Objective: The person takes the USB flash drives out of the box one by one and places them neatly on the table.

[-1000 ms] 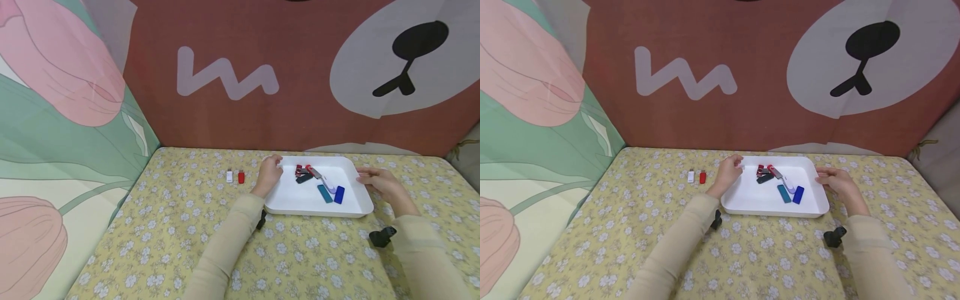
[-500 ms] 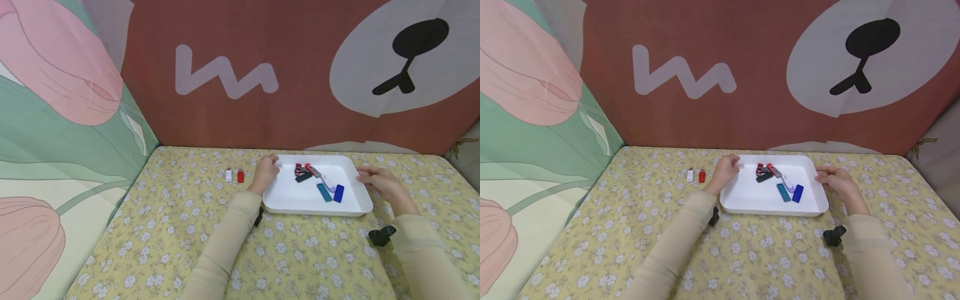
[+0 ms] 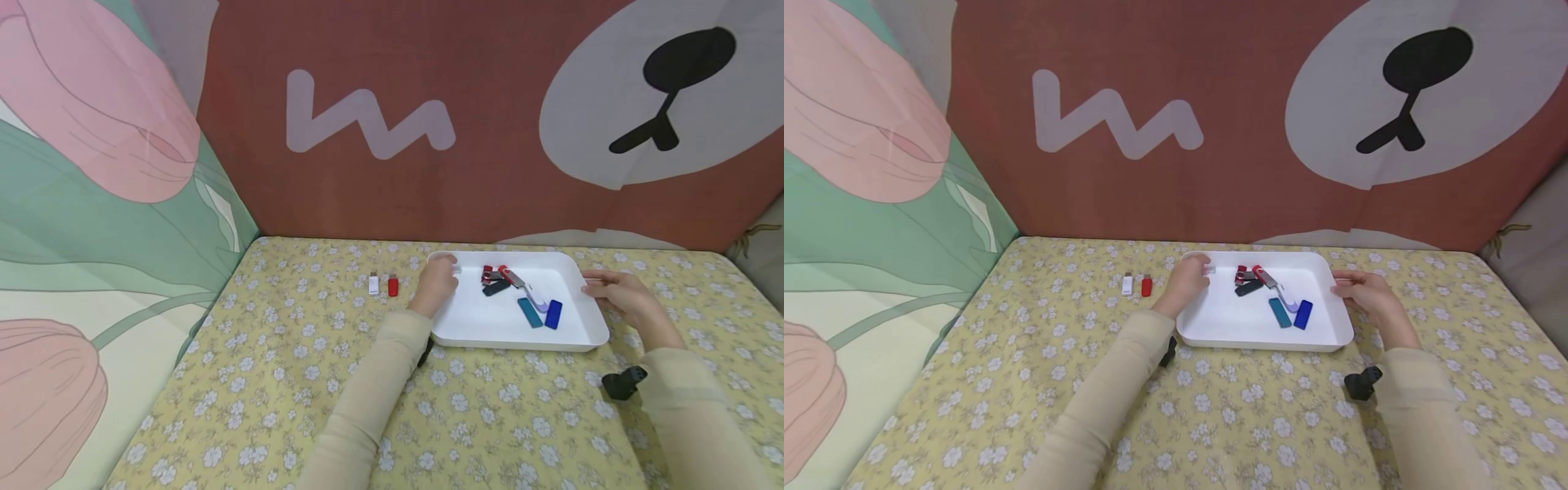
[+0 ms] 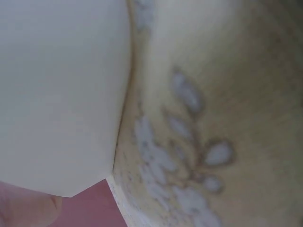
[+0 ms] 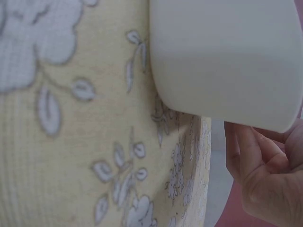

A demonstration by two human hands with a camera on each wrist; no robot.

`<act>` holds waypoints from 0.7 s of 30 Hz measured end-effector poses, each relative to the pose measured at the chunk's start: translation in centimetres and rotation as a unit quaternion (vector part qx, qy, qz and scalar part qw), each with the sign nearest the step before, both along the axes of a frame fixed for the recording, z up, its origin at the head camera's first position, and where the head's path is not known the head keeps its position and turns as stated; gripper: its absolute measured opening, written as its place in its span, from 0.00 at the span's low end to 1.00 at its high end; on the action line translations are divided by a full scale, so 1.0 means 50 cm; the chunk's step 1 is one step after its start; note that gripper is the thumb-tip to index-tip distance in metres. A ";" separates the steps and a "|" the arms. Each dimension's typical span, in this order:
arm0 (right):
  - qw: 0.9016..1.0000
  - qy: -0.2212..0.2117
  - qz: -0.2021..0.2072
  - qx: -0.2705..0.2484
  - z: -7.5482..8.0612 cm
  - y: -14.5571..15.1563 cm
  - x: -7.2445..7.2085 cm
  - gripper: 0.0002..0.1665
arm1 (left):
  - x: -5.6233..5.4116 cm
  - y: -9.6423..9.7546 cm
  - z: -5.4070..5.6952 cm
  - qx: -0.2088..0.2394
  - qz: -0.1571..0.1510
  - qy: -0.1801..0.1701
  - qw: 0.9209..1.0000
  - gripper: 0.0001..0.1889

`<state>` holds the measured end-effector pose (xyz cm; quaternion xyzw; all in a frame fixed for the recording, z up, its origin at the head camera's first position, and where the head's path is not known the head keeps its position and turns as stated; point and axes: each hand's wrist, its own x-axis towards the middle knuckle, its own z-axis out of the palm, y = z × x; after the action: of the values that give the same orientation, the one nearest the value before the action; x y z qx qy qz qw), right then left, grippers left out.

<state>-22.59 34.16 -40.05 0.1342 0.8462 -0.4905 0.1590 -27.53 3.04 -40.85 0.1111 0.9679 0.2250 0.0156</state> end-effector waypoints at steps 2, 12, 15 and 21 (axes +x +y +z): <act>1.000 0.000 0.003 -0.001 0.000 0.001 0.000 0.40 | 0.000 0.003 -0.001 -0.032 -0.008 -0.001 0.999 0.18; 1.000 0.005 0.009 -0.011 0.002 0.001 0.003 0.39 | 0.007 0.005 0.002 -0.099 -0.033 0.017 0.994 0.14; 1.000 0.007 0.008 -0.010 0.001 0.000 0.004 0.39 | 0.009 0.003 0.003 -0.089 -0.034 0.018 0.995 0.16; 1.000 0.000 -0.001 -0.007 0.001 0.000 0.002 0.40 | 0.012 0.001 0.005 -0.053 -0.035 0.011 0.998 0.15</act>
<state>-22.49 34.16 -40.00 0.1343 0.8428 -0.4962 0.1597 -26.94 3.09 -40.59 0.1461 0.9741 0.1717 0.0181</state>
